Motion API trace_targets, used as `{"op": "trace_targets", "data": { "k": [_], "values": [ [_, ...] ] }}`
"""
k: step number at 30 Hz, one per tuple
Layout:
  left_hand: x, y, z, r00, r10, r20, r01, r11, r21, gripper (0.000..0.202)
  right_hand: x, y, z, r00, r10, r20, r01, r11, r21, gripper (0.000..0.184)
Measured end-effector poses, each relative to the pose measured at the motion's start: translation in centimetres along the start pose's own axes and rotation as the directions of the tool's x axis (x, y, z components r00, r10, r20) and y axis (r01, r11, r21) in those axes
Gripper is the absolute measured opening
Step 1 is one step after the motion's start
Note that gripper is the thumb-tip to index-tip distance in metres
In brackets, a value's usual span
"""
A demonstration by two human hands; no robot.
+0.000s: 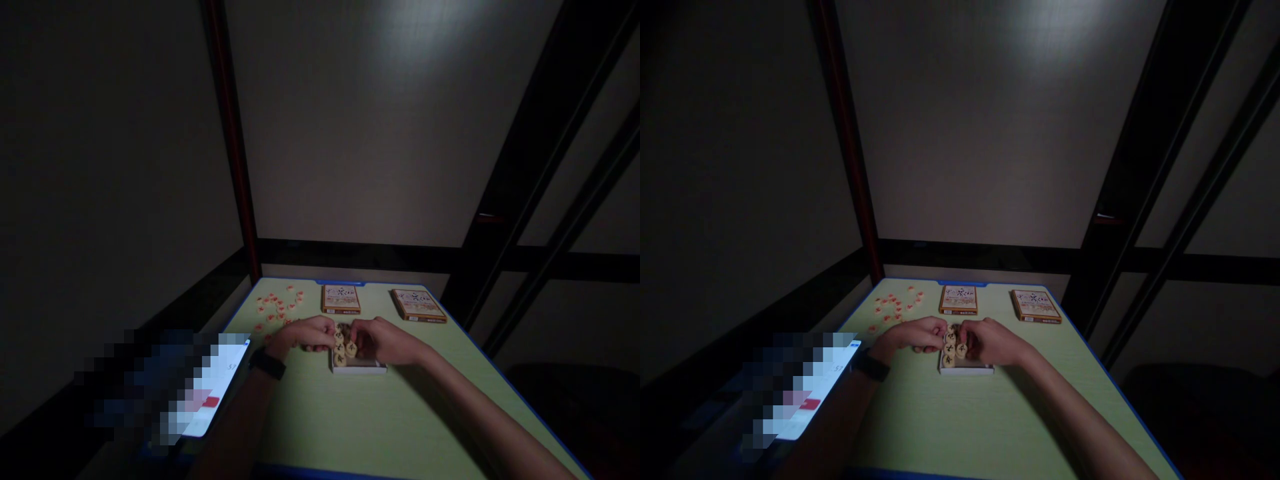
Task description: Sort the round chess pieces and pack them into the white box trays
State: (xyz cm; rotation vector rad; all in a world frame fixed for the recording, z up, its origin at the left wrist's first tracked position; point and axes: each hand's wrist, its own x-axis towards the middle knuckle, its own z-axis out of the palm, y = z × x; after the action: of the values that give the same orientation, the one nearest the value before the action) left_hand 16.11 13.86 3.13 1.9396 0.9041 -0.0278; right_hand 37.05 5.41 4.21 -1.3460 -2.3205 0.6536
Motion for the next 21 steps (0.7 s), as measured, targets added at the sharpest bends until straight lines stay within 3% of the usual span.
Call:
{"op": "trace_targets", "data": {
  "k": [7, 16, 19, 21],
  "values": [
    [0.17, -0.13, 0.06, 1.0, 0.01, 0.021, -0.01, 1.0, 0.005, 0.015, 0.29, 0.04, 0.9, 1.0, -0.009, -0.008, 0.008, 0.997, -0.081, 0.032],
    [0.07, -0.1, -0.04, 1.0, 0.009, 0.018, -0.009, 1.0, 0.012, 0.014, 0.31, 0.2, 0.79, 1.0, -0.003, -0.006, 0.002, 0.998, -0.058, 0.031],
    [0.31, -0.42, 0.02, 0.999, 0.032, -0.01, -0.032, 0.999, -0.002, 0.012, 0.34, 0.39, 0.67, 1.0, 0.006, -0.007, -0.006, 0.999, -0.046, 0.03],
    [0.84, -0.7, 0.14, 0.993, 0.082, -0.087, -0.084, 0.996, -0.023, 0.012, 0.34, 0.48, 0.54, 1.0, 0.014, -0.021, -0.015, 0.999, -0.041, 0.029]
  ]
}}
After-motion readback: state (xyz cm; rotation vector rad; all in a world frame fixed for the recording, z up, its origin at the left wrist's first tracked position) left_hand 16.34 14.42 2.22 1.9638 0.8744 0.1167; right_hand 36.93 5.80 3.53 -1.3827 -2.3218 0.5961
